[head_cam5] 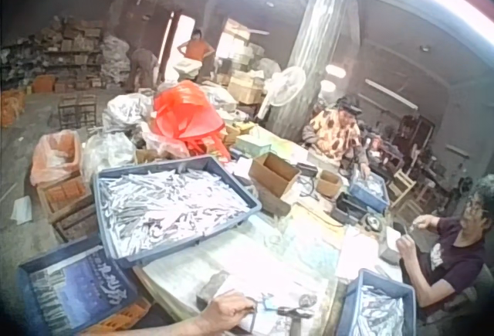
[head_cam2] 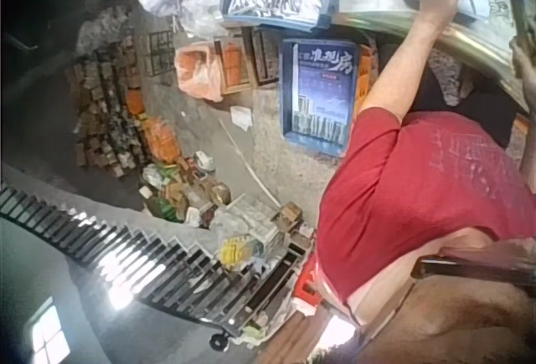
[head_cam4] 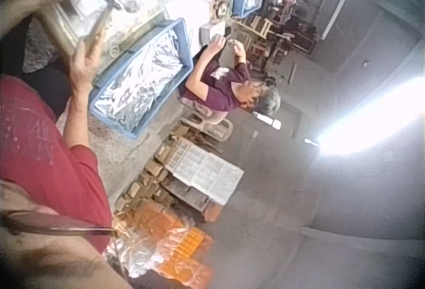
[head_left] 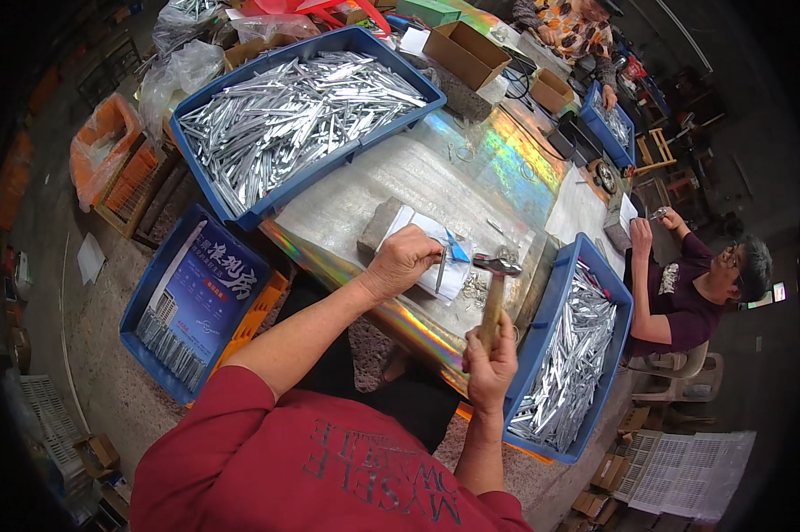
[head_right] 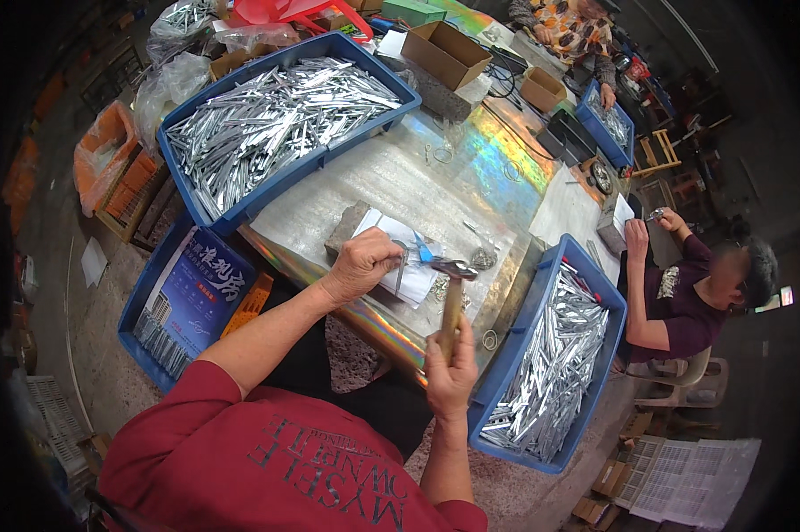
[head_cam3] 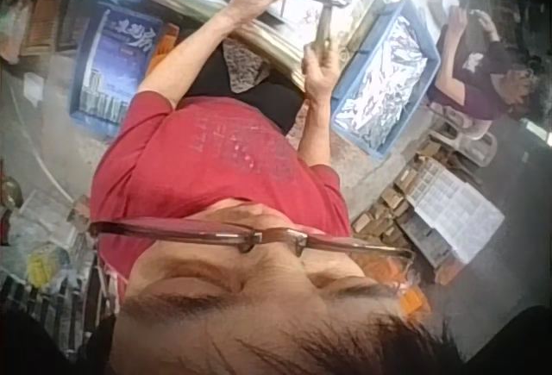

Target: The person assembles metal components by fitting small fasteners onto the ends of metal strips and tapping them with a hammer on a work block.

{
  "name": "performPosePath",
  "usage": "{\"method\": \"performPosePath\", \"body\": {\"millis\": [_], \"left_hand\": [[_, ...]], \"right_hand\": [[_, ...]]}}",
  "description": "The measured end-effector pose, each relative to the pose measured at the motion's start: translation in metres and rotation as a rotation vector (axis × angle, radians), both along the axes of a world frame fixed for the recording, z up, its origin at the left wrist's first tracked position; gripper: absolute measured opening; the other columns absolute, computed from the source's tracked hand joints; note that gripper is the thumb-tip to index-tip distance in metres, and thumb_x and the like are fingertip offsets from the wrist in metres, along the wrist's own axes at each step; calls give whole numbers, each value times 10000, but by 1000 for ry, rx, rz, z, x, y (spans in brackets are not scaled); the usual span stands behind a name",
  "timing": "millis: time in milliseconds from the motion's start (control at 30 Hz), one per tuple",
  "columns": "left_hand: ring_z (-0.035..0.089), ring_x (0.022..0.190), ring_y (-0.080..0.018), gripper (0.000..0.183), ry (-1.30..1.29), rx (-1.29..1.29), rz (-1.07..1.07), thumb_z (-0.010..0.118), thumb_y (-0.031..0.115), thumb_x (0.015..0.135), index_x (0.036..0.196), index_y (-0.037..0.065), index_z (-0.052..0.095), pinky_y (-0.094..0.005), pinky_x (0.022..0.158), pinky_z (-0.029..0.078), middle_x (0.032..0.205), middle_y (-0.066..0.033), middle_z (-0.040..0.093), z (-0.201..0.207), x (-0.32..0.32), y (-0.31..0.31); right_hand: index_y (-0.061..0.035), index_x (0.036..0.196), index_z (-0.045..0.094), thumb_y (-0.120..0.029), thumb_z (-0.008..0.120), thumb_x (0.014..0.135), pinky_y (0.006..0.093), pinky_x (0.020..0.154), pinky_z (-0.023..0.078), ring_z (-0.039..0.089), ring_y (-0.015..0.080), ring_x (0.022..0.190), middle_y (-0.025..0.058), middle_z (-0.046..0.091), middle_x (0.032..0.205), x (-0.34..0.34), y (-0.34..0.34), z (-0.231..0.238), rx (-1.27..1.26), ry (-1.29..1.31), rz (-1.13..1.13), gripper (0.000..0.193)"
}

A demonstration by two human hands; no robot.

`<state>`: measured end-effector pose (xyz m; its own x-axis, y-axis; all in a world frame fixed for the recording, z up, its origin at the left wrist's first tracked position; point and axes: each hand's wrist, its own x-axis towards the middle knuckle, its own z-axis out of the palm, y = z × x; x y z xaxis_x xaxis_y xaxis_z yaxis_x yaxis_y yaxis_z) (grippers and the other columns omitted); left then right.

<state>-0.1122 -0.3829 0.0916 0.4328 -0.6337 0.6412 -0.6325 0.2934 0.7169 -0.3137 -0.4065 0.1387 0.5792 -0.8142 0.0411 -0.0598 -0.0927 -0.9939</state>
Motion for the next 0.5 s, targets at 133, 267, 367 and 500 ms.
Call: {"method": "performPosePath", "body": {"millis": [133,267,367,500], "left_hand": [[512,669,-245,107,0,27,14,628,62,642,730,36,573,-319,593,415,664,-81,542,-2,-1,0],[511,671,-244,105,-2,25,12,629,60,643,730,41,573,-319,593,416,672,-78,543,-4,0,0],[512,646,-218,98,-16,-14,25,625,33,642,719,24,565,-299,576,411,656,-63,540,-3,0,1],[510,647,-223,96,-2,-28,12,624,29,642,713,24,559,-302,576,409,649,-67,530,1,-4,0]], "right_hand": [[-4,1193,386,-9,540,750,237,596,435,548,138,647,105,568,791,8,-7,12,-457,278,68,469],[13,1163,420,-8,553,736,256,642,441,579,179,702,176,578,866,16,-8,56,-533,314,47,448],[-40,1230,357,7,468,802,148,428,299,364,10,497,-10,482,696,14,-1,76,-637,115,-54,445],[-23,1213,373,-25,512,781,208,487,383,458,83,537,49,552,737,15,-6,41,-677,209,5,454]]}}
